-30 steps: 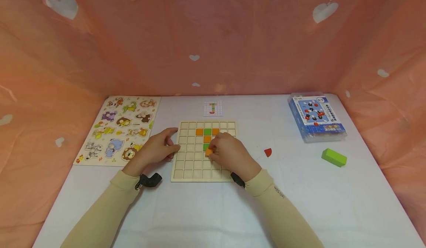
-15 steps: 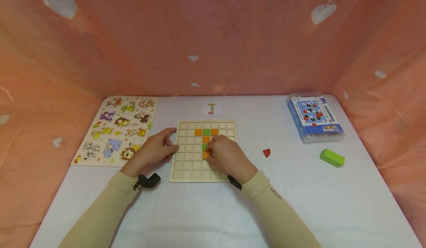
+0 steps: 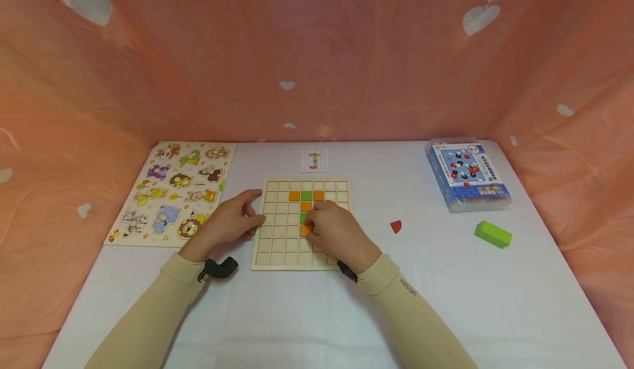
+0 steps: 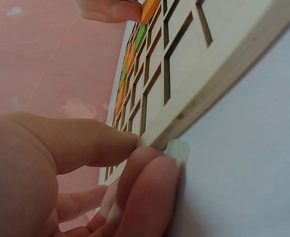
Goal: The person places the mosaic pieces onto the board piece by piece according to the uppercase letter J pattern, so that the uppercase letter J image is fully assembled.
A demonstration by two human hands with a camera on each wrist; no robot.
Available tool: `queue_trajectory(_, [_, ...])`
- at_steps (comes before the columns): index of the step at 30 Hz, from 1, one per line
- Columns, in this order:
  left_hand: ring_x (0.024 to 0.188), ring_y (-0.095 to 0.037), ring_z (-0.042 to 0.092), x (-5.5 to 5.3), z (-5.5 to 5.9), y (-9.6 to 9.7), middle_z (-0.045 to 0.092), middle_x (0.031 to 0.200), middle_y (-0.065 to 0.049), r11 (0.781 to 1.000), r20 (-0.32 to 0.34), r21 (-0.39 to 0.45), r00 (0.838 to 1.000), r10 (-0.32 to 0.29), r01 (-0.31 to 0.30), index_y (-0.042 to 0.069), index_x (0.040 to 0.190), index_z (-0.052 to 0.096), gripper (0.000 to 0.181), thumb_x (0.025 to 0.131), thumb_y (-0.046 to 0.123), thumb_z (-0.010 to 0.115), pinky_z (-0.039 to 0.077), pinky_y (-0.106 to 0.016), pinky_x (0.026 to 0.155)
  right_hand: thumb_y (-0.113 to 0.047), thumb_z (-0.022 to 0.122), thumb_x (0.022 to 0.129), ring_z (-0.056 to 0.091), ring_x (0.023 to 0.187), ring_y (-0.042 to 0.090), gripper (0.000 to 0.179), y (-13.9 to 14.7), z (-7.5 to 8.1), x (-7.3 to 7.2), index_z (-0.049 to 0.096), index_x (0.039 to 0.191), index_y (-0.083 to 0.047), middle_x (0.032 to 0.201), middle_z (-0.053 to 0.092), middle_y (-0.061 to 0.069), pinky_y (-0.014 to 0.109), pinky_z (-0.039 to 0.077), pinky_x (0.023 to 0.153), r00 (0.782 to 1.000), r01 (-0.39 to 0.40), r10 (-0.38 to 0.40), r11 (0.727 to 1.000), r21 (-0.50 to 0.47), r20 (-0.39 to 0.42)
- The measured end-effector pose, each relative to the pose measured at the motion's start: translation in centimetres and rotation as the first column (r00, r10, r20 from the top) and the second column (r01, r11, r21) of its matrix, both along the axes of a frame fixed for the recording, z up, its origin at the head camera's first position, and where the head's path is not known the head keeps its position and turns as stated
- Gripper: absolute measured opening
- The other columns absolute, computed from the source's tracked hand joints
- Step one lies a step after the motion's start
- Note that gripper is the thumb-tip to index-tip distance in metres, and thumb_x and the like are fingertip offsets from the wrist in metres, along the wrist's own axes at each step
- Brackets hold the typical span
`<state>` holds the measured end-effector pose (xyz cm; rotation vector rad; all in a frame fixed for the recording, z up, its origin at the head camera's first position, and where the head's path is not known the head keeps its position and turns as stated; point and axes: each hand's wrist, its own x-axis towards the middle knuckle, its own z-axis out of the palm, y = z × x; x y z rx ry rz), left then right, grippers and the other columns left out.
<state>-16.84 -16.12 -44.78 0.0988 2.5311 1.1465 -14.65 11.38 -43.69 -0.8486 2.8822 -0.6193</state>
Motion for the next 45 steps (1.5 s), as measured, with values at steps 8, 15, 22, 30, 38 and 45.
queue_trajectory(8, [0.069,-0.018,0.070,0.0,0.0,-0.1,0.069,0.098,-0.009,1.000,-0.005,-0.006,1.000,-0.005,0.004,0.015,0.166,0.040,0.073,0.102,0.024,0.073,0.058,-0.031,0.065,-0.018,0.084,0.093,0.066,0.099,0.019,0.011,0.0,0.1,0.0,0.084,0.103,-0.013,0.100,0.070,-0.003,0.036,0.060,0.085,1.000,0.000,0.000,1.000,-0.006,-0.001])
queue_trajectory(15, [0.068,-0.017,0.069,-0.3,0.0,-0.1,0.068,0.098,-0.010,1.000,-0.016,-0.013,1.000,-0.011,0.010,0.013,0.166,0.040,0.072,0.102,0.024,0.073,0.056,-0.029,0.065,-0.018,0.085,0.092,0.065,0.096,0.017,0.010,0.1,0.1,0.0,0.084,0.101,-0.014,0.099,0.068,-0.004,0.034,0.059,0.083,1.000,0.000,0.000,1.000,-0.013,-0.007])
queue_trajectory(22, [0.069,-0.017,0.069,-0.2,0.0,0.0,0.067,0.099,-0.010,1.000,0.002,-0.012,1.000,-0.006,0.006,0.014,0.166,0.040,0.072,0.102,0.023,0.073,0.056,-0.029,0.066,-0.017,0.083,0.093,0.065,0.097,0.017,0.008,0.2,-0.1,0.0,0.084,0.100,-0.014,0.098,0.069,-0.004,0.034,0.059,0.082,1.000,0.001,-0.001,1.000,-0.017,-0.004])
queue_trajectory(30, [0.069,-0.018,0.069,-0.1,0.0,0.0,0.067,0.098,-0.009,1.000,0.009,-0.011,1.000,0.000,0.000,0.015,0.166,0.040,0.073,0.102,0.024,0.073,0.055,-0.030,0.066,-0.015,0.083,0.092,0.063,0.092,0.015,0.005,0.2,0.0,-0.1,0.084,0.097,-0.015,0.098,0.069,-0.003,0.031,0.058,0.078,1.000,-0.009,0.009,1.000,-0.018,0.001])
queue_trajectory(38, [0.069,-0.018,0.069,0.0,0.1,-0.1,0.068,0.097,-0.009,1.000,0.004,-0.006,1.000,-0.006,0.006,0.015,0.166,0.039,0.074,0.101,0.024,0.073,0.055,-0.031,0.068,-0.021,0.085,0.091,0.065,0.100,0.019,0.012,0.8,0.4,-0.4,0.084,0.100,-0.012,0.099,0.071,-0.003,0.037,0.059,0.086,1.000,0.016,-0.016,1.000,-0.027,-0.015])
queue_trajectory(45, [0.069,-0.018,0.069,0.0,0.0,-0.1,0.067,0.097,-0.009,1.000,-0.003,-0.010,1.000,-0.008,0.008,0.014,0.166,0.039,0.073,0.102,0.024,0.072,0.055,-0.030,0.068,-0.022,0.082,0.095,0.067,0.102,0.020,0.017,1.4,0.8,-0.8,0.083,0.106,-0.010,0.104,0.072,-0.001,0.040,0.060,0.093,0.999,0.038,-0.037,0.999,-0.023,0.027])
